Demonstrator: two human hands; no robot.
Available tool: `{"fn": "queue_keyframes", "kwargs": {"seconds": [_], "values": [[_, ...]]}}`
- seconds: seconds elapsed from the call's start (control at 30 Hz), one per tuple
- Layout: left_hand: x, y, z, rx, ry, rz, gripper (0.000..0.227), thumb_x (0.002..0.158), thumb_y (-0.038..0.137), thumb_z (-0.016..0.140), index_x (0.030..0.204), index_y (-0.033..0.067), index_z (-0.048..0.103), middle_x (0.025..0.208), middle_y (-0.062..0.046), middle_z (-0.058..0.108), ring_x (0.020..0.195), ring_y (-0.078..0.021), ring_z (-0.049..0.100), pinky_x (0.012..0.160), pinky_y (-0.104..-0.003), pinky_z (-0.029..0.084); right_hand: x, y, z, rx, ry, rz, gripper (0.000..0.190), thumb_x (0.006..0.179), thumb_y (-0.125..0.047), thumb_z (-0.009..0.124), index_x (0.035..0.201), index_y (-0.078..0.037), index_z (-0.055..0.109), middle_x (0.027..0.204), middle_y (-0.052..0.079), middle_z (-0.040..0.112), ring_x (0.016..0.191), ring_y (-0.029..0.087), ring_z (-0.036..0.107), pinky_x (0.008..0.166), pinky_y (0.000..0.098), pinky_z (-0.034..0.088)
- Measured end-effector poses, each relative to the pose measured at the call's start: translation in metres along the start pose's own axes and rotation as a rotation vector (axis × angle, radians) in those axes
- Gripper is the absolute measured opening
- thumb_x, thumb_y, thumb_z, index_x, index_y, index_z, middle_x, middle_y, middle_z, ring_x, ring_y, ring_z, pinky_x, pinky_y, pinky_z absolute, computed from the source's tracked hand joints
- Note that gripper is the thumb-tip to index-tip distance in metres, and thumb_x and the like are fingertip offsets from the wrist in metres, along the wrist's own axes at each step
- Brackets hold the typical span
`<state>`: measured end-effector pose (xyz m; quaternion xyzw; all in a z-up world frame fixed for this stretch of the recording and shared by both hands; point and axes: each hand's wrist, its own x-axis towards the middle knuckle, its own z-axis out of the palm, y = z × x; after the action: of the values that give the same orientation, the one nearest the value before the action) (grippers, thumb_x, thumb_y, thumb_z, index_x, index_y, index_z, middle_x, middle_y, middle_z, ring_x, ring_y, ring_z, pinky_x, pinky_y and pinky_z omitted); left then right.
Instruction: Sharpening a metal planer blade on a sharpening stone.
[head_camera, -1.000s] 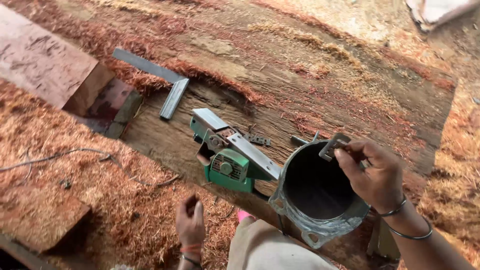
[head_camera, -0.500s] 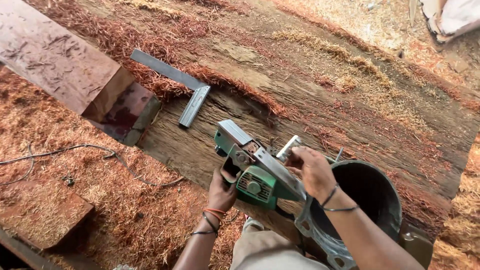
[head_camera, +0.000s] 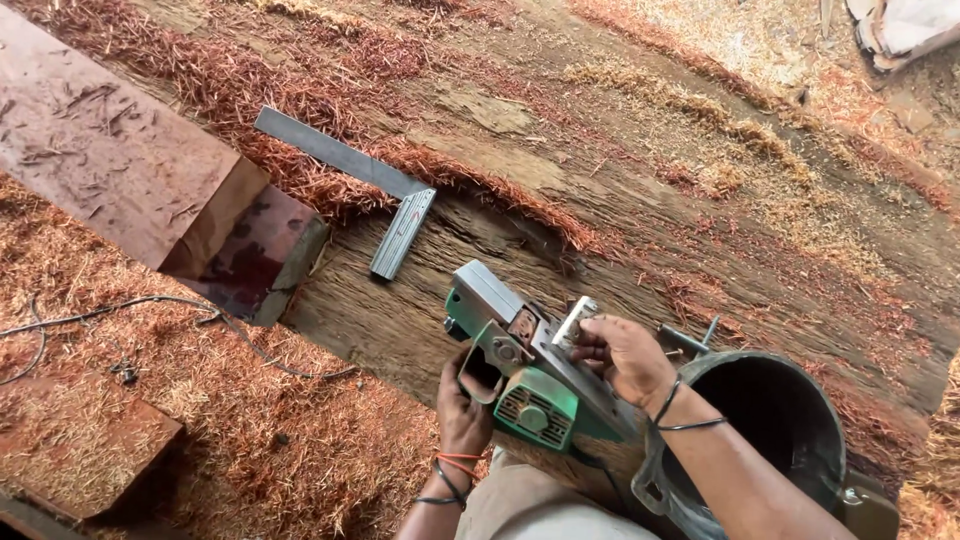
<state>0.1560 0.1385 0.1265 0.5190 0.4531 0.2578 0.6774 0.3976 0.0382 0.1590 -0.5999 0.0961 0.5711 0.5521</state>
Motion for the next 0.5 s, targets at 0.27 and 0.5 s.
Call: {"fn": "queue_keyframes", "kwargs": {"seconds": [0.27, 0.5], "values": [[0.028, -0.018, -0.042, 0.137, 0.067, 0.052, 0.048, 0.09, 0.02, 0.074, 0.129, -0.001, 0.056, 0.114, -0.012, 0.071, 0.103, -0.0204, 0.069, 0.088, -0.033, 0.058, 0.02, -0.012, 0.059, -0.022, -0.081, 0.014, 0.012, 0.095, -0.021, 0.067, 0.089, -0.01, 0.066, 0.08, 0.005, 0.071, 0.07, 0.017, 0.069, 0.06, 0.0296, 0.048], [0.045, -0.011, -0.052, 0.004, 0.109, 0.133, 0.039, 0.095, 0.018, 0.073, 0.125, -0.0027, 0.059, 0.112, -0.01, 0.07, 0.1, -0.017, 0.064, 0.088, -0.03, 0.054, 0.062, -0.001, 0.07, 0.037, -0.152, -0.076, 0.015, 0.095, -0.02, 0.069, 0.09, -0.007, 0.067, 0.079, 0.003, 0.069, 0.068, 0.016, 0.067, 0.065, 0.0313, 0.055]]}}
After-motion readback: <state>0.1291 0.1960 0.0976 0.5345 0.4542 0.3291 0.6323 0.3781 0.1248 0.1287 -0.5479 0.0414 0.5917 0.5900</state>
